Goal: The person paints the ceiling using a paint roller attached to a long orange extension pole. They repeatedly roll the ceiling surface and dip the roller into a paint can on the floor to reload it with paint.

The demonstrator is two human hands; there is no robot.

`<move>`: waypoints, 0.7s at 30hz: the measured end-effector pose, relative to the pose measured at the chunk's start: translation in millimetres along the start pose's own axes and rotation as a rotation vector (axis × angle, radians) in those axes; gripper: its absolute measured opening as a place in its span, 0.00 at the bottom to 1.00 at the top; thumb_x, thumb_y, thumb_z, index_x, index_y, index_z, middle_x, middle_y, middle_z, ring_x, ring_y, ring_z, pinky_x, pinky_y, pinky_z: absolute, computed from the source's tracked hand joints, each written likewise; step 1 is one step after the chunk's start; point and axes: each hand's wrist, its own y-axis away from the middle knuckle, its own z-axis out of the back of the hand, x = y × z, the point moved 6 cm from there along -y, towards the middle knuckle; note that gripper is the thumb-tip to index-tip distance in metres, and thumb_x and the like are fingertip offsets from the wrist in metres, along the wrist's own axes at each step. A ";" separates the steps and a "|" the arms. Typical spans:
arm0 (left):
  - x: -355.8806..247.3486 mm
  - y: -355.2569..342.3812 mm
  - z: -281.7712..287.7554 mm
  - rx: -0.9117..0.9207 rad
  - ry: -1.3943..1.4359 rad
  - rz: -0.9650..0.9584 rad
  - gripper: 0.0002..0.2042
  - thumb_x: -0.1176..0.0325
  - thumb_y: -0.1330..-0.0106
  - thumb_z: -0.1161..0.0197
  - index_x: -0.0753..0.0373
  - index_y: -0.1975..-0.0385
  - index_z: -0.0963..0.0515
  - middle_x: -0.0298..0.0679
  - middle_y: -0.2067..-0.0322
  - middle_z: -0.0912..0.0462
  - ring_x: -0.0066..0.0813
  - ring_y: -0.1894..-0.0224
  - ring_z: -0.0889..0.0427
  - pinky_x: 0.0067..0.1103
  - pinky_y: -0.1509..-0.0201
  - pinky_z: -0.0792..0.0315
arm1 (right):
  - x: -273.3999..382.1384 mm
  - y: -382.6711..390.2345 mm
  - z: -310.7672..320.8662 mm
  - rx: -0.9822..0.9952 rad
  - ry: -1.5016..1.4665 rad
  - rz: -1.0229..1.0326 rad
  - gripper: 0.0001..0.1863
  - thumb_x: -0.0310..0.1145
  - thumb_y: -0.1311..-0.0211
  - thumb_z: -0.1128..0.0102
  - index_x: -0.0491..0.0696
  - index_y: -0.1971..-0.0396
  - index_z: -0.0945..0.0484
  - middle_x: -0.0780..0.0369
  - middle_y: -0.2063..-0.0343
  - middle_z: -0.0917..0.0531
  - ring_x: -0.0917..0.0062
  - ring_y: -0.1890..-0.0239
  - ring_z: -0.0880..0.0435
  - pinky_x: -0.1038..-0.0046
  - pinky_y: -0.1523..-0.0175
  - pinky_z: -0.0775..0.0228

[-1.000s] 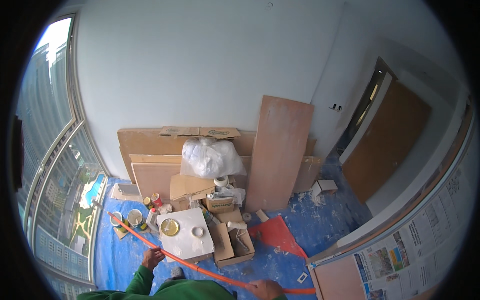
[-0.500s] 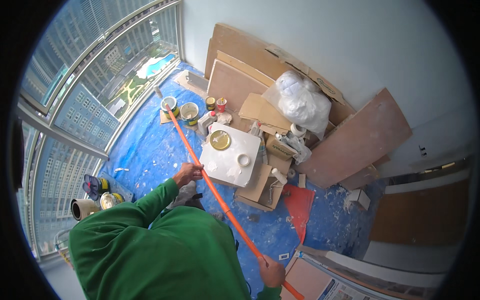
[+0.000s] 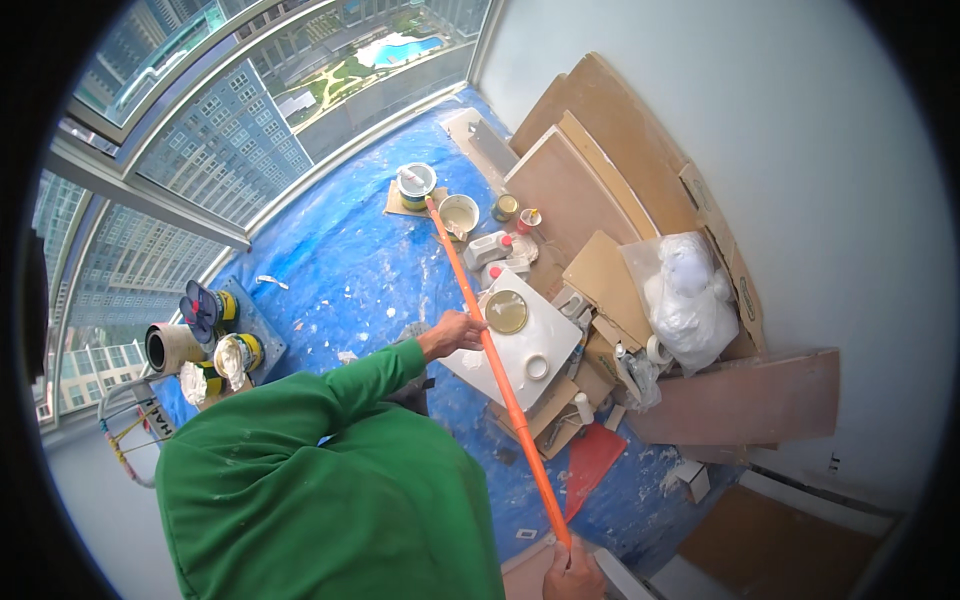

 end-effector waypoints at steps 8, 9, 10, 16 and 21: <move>-105.9 -64.5 7.3 0.065 0.306 -0.031 0.09 0.70 0.36 0.41 0.70 0.62 0.28 0.43 0.70 0.21 0.34 0.71 0.17 0.27 0.66 0.18 | 130.9 -93.6 130.3 -0.392 0.391 0.314 0.13 0.44 0.44 0.36 0.60 0.60 0.19 0.65 0.79 0.24 0.69 0.81 0.24 0.67 0.79 0.35; -119.7 -67.0 6.2 0.080 0.340 -0.041 0.09 0.70 0.36 0.41 0.69 0.63 0.28 0.42 0.70 0.21 0.34 0.71 0.17 0.27 0.66 0.18 | 143.7 -103.1 142.8 -0.408 0.408 0.334 0.12 0.42 0.45 0.36 0.60 0.60 0.19 0.65 0.78 0.23 0.70 0.81 0.24 0.68 0.79 0.35; -135.3 -69.9 6.9 0.088 0.335 -0.057 0.08 0.69 0.35 0.42 0.67 0.62 0.29 0.42 0.69 0.21 0.33 0.68 0.17 0.29 0.62 0.18 | 157.1 -113.6 151.9 -0.425 0.426 0.356 0.12 0.41 0.45 0.35 0.59 0.60 0.19 0.66 0.77 0.22 0.70 0.81 0.25 0.69 0.80 0.35; -200.4 -133.8 51.0 0.039 0.488 -0.145 0.12 0.71 0.35 0.43 0.66 0.56 0.34 0.45 0.63 0.22 0.39 0.60 0.18 0.34 0.54 0.20 | 223.0 -185.7 161.9 -0.434 0.407 0.433 0.13 0.43 0.41 0.42 0.52 0.62 0.19 0.61 0.79 0.25 0.66 0.77 0.23 0.66 0.75 0.37; -224.7 -181.4 95.4 -0.046 0.675 -0.162 0.11 0.71 0.33 0.46 0.67 0.55 0.36 0.49 0.60 0.24 0.44 0.57 0.20 0.39 0.49 0.23 | 313.7 -236.1 172.6 -0.414 0.553 0.604 0.13 0.38 0.41 0.42 0.50 0.58 0.21 0.64 0.78 0.28 0.73 0.77 0.26 0.71 0.75 0.38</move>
